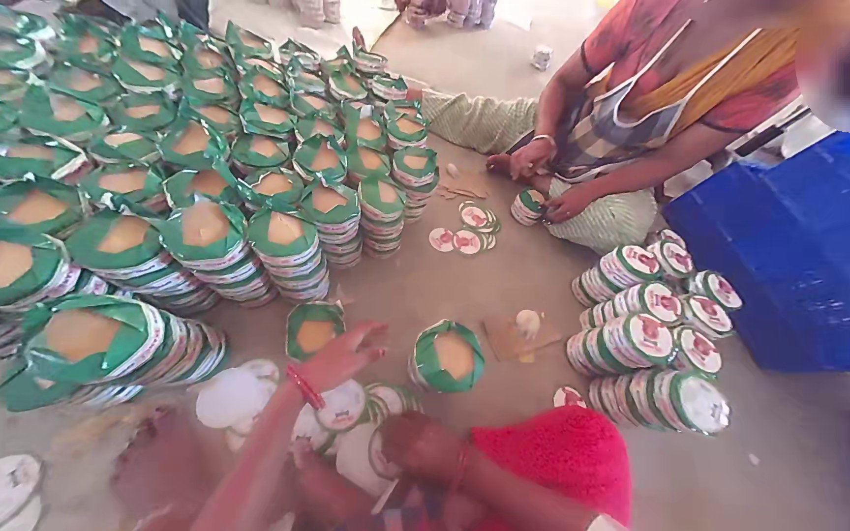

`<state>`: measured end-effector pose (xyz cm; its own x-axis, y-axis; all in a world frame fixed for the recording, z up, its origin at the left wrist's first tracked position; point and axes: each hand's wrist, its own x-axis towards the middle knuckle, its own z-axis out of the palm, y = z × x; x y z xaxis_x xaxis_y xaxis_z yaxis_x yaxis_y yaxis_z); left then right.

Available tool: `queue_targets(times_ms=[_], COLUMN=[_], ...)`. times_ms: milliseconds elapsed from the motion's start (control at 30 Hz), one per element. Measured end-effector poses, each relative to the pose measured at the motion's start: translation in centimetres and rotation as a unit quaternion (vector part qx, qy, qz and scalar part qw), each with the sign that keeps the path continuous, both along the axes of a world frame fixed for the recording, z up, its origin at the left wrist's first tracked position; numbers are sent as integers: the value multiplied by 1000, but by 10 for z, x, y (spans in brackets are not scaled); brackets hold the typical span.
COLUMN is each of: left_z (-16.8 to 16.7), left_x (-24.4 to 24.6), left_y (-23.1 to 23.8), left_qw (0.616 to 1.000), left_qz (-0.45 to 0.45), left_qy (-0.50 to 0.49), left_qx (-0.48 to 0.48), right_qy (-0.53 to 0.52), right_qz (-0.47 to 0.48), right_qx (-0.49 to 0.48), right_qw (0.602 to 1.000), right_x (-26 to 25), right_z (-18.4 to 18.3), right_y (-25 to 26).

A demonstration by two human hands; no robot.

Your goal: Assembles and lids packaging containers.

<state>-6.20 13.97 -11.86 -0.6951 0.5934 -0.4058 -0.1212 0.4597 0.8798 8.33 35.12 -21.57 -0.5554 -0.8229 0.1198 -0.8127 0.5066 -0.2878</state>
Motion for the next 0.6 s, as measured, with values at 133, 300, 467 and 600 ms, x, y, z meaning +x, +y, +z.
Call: queue_targets(times_ms=[133, 300, 467, 600], left_z=[2, 0, 1, -4], left_x=[0, 1, -1, -1], left_y=[-3, -4, -9, -13], left_qw=[999, 999, 998, 994], left_qz=[28, 29, 35, 68], left_qy=[10, 13, 31, 47], left_qx=[17, 16, 34, 64], right_qy=[-93, -18, 9, -132], right_qz=[-78, -84, -83, -243], right_qx=[14, -40, -61, -261], right_qw=[992, 996, 995, 925], right_x=[2, 8, 13, 7], right_z=[2, -14, 8, 76], right_y=[1, 5, -1, -19])
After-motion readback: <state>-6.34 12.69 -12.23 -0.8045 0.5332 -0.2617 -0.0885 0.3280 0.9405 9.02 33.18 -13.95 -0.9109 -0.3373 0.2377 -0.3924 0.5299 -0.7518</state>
